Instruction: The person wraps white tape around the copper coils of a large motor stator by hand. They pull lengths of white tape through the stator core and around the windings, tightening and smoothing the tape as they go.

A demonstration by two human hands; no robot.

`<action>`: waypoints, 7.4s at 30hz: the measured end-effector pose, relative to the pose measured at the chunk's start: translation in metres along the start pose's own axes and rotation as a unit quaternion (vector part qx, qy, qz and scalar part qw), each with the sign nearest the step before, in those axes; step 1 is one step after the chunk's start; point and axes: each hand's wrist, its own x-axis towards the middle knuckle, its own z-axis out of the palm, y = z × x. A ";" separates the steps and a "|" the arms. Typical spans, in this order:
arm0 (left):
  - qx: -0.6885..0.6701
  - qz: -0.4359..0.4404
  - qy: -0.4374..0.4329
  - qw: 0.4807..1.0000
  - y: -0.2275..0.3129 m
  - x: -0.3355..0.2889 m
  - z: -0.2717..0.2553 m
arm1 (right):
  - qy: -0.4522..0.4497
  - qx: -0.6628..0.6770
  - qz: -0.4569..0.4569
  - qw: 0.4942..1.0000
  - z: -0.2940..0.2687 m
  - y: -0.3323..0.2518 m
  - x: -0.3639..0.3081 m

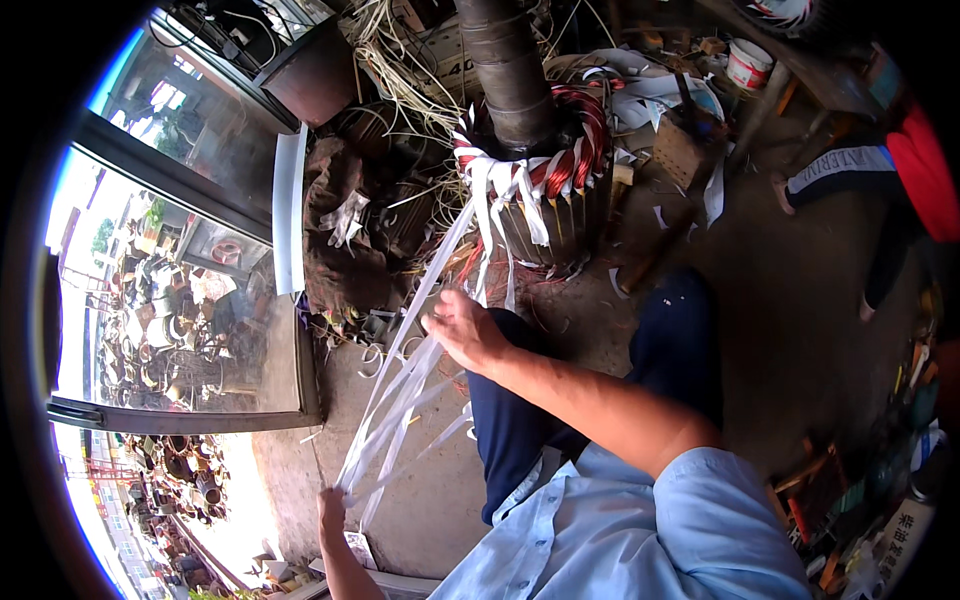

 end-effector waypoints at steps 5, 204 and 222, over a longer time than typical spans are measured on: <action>0.040 -0.295 0.082 0.951 -0.247 -0.159 -0.105 | 0.088 0.087 0.069 0.990 -0.007 -0.016 0.052; -0.290 0.056 -0.138 0.945 0.233 -0.078 0.088 | 0.208 -0.698 -0.308 0.612 -0.107 -0.126 0.103; -0.218 0.111 -0.152 0.958 0.325 -0.077 0.110 | 0.158 -0.630 -0.429 0.628 -0.141 -0.115 0.111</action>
